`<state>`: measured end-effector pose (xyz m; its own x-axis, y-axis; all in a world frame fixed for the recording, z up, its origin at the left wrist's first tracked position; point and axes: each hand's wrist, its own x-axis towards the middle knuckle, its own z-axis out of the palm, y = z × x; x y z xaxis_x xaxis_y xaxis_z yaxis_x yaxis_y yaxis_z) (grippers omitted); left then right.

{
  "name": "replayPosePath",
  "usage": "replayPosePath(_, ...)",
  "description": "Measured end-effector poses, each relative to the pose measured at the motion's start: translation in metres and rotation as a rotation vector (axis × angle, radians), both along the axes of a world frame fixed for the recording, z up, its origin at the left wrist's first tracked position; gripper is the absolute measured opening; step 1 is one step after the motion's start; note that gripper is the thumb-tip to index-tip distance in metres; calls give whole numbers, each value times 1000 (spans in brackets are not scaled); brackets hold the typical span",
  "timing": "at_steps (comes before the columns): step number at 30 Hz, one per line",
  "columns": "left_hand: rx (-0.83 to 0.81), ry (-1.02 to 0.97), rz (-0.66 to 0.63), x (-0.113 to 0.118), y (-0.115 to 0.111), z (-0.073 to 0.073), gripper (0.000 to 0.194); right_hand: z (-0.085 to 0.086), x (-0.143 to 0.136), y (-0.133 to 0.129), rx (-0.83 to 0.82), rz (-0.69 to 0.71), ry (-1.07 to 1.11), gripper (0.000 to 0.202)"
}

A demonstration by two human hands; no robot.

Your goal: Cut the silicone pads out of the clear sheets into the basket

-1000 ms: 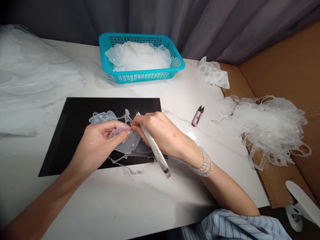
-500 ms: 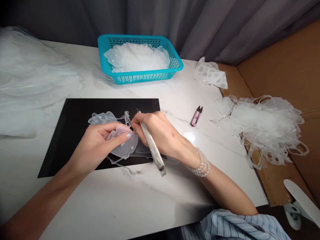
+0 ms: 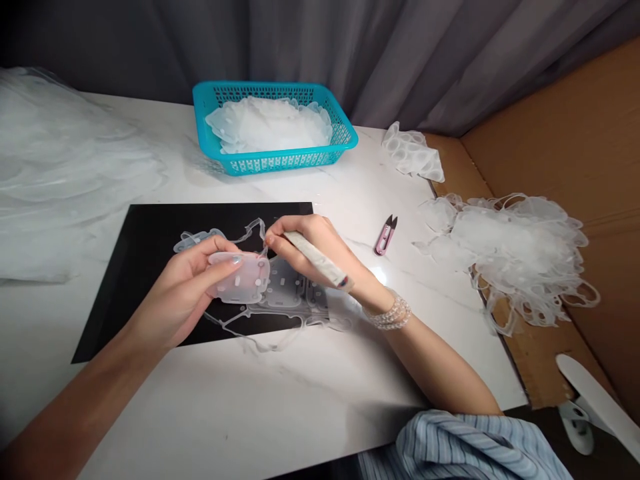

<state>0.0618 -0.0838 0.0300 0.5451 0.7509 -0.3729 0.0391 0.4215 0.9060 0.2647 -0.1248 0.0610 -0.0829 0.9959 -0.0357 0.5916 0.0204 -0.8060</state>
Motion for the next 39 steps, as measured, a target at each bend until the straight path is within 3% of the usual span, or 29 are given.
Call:
replayPosePath(5, -24, -17, 3, 1, 1, 4, 20, -3, 4, 1, -135, 65, 131, 33)
replayPosePath(10, 67, 69, -3, 0, -1, 5, 25, -6, 2, 2, -89, 129, 154, 27)
replayPosePath(15, 231, 287, -68, 1, 1, 5, 30, -2, -4, 0, -91, 118, 145, 26)
replayPosePath(20, 298, 274, -52, 1, 0, 7, 21, -4, -8, -1, -96, 81, 179, 25)
replayPosePath(27, 282, 252, 55, 3, -5, 5, 17, -20, -14, -1, -15, 10, 275, 31)
replayPosePath(36, 250, 270, 25, -3, -3, 10, 14, -21, 1, 3, 72, -179, -48, 26)
replayPosePath(39, 258, 287, 48, -4, -6, 12, 18, -13, -2, -2, 260, -236, -180, 26)
